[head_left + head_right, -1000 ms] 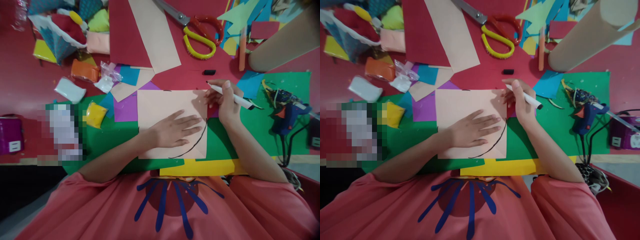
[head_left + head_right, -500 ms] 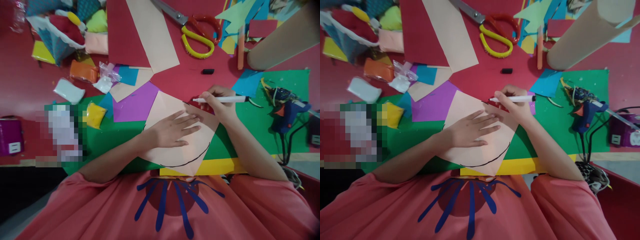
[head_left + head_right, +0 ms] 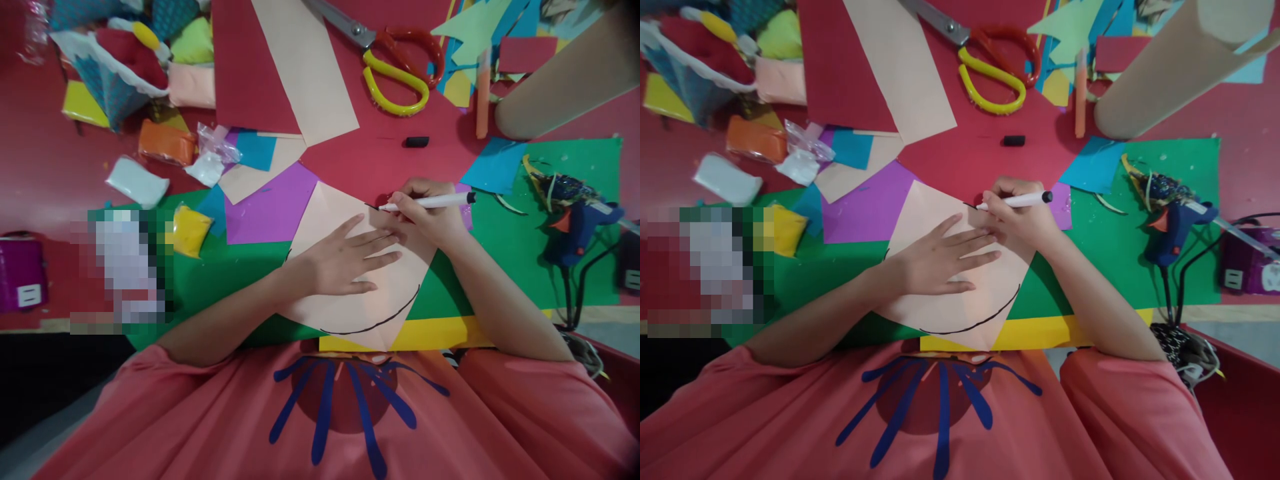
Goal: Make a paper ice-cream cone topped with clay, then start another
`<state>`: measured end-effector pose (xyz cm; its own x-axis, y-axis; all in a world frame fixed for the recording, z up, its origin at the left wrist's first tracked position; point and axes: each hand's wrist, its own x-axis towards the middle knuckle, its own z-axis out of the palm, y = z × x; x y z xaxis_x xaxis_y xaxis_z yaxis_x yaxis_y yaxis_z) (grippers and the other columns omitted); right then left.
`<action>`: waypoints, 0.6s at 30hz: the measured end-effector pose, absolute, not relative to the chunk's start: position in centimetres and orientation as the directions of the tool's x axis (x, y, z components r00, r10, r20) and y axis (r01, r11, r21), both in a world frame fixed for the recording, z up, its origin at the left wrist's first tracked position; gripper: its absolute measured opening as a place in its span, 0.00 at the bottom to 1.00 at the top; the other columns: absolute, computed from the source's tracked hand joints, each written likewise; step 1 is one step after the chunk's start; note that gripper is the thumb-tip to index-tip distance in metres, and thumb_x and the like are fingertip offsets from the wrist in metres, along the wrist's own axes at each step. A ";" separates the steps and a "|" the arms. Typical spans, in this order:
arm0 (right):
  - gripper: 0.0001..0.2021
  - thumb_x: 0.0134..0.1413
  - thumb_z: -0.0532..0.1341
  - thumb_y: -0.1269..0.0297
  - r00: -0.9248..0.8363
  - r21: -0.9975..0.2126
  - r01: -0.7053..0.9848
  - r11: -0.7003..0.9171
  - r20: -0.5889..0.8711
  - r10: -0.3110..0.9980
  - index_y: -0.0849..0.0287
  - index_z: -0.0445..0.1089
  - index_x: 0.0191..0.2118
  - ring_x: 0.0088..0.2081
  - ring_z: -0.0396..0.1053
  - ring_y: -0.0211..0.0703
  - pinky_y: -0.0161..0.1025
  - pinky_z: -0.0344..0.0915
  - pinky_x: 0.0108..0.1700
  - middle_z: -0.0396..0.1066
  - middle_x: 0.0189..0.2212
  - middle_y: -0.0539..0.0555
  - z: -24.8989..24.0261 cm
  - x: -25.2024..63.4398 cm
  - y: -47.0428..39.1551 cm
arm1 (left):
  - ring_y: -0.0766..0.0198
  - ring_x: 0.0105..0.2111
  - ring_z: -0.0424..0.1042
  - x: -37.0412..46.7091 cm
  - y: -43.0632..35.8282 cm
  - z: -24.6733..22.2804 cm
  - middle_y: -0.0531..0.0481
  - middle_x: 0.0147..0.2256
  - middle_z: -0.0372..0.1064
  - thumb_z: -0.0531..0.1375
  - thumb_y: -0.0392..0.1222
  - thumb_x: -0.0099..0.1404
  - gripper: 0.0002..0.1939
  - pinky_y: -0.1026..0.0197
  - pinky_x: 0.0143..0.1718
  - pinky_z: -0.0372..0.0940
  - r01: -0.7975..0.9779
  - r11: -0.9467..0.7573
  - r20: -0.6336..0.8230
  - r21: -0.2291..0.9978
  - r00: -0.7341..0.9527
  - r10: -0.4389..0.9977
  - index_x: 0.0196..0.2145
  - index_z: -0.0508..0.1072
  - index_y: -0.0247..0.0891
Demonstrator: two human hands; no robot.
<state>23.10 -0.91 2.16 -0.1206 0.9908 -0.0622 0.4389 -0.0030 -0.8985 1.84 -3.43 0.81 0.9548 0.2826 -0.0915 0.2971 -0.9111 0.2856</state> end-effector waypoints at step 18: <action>0.15 0.51 0.64 0.63 -0.097 -0.939 0.338 -0.066 -0.105 0.990 0.56 0.62 0.18 0.18 0.59 0.33 0.34 0.53 0.19 0.64 0.15 0.46 2.3 23.4 -0.8 | 0.52 0.64 0.61 1.6 -3.1 1.2 0.40 0.64 0.62 0.52 0.53 0.72 0.26 0.42 0.69 0.44 0.285 -0.910 0.009 0.301 0.954 0.301 0.63 0.64 0.40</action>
<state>23.43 -0.79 2.32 -0.0966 0.9898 -0.1049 0.3380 -0.0665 -0.9388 1.65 -3.13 1.21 0.9535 0.3012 0.0086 0.2848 -0.9102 0.3007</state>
